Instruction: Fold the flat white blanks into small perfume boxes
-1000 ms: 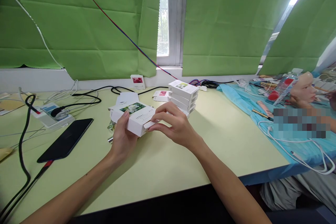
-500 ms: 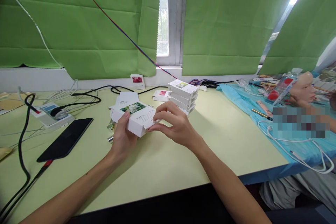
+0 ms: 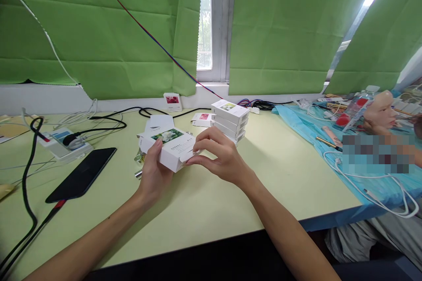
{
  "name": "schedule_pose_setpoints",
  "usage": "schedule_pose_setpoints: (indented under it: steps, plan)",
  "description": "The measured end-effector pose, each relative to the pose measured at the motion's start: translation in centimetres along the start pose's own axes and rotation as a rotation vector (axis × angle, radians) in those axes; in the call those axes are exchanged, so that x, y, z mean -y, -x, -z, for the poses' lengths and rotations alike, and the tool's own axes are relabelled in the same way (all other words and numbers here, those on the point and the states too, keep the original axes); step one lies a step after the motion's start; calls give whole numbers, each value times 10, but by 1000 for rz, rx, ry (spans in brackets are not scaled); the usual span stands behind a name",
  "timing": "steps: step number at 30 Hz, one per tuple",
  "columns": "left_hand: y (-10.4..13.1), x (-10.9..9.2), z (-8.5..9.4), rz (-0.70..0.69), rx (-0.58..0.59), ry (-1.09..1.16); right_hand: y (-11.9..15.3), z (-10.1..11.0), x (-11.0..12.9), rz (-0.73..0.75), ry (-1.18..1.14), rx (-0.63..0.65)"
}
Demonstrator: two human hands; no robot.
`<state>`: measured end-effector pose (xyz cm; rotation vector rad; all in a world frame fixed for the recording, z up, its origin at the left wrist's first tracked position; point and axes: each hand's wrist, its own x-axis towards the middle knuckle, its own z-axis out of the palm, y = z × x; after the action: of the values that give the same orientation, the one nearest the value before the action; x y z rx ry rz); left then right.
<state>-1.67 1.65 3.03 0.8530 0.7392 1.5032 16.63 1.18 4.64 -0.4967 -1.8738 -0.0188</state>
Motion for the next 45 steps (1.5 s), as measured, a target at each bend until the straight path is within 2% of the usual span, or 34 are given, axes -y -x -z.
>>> schedule_pose_setpoints:
  steps: [45]
  plan:
    - [5, 1, -1, 26, 17, 3, -2, 2, 1, -14, -44, -9]
